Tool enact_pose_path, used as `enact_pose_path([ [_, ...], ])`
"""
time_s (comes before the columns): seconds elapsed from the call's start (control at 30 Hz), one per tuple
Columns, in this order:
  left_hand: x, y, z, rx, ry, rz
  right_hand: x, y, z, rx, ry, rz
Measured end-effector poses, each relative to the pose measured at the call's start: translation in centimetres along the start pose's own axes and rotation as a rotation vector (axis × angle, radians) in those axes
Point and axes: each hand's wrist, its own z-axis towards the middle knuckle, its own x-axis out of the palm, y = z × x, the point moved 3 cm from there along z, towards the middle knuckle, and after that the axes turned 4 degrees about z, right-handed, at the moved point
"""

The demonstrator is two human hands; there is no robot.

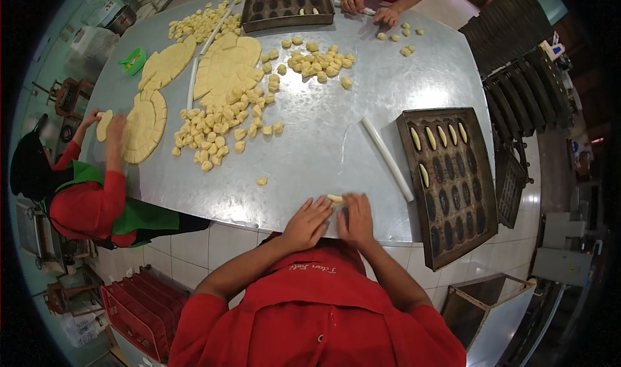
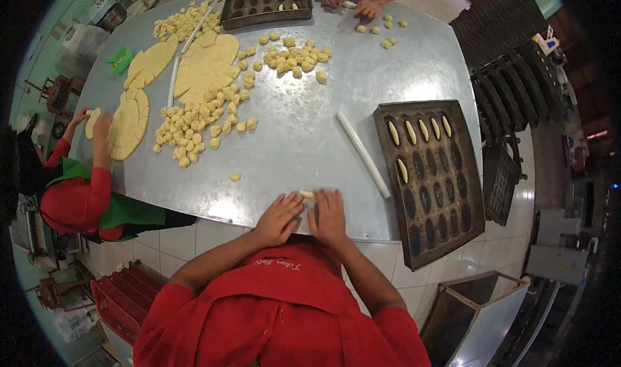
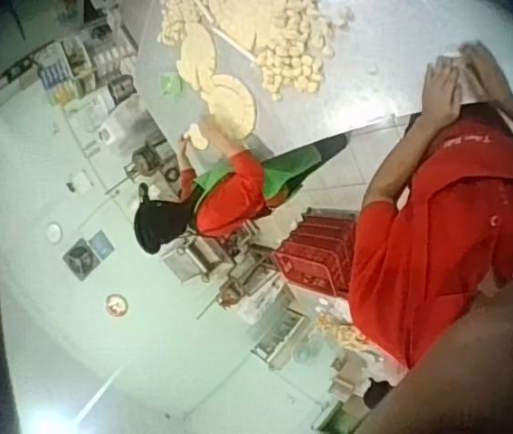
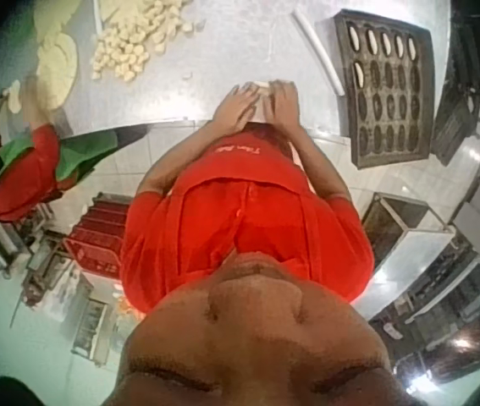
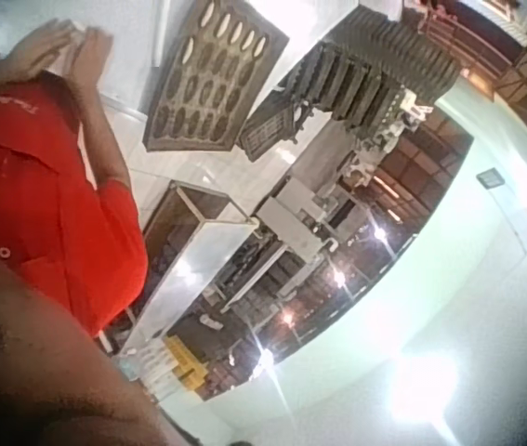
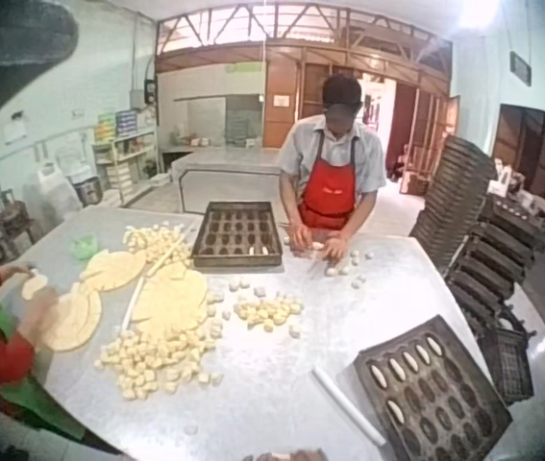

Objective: The person stacks a tray of shaped dough onto a rack, takes an empty tray, and shapes dough pieces by hand and with a roller before placing them onto the tray. The person then stacks the filled tray onto the rack and picks up another empty tray.

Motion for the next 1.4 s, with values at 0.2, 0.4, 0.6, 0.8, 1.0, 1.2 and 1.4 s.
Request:
enact_pose_path([
  [0.2, -4.4, 6.3, 4.3, -0.115, -0.397, -0.044, 2.1, -0.6, 8.8, 0.056, -0.066, -0.141],
  [0.4, -9.7, 13.9, 6.0, -0.318, -0.538, 0.115, 4.3, 3.8, -0.5, -0.051, 0.314, -0.284],
  [0.6, -10.1, 17.9, 7.6, -0.779, -0.356, 0.181, 3.9, 2.7, 6.3, 0.010, 0.112, -0.373],
  [0.8, -10.2, 18.5, 7.3, -0.749, -0.308, 0.150, 0.6, -2.4, 14.5, -0.028, -0.275, -0.527],
  [1.0, -8.9, 9.4, 4.8, -0.553, -0.433, -0.074, -1.8, -2.8, 9.1, 0.053, -0.042, -0.030],
  [1.2, -4.4, 6.0, 3.0, -0.444, -0.374, -0.041, -2.7, -3.8, 8.4, 0.317, -0.052, 0.339],
  [1.4, -4.6, 5.2, 3.2, -0.422, -0.369, 0.020, -16.0, -12.8, 4.2, 0.539, -0.590, 0.092],
])
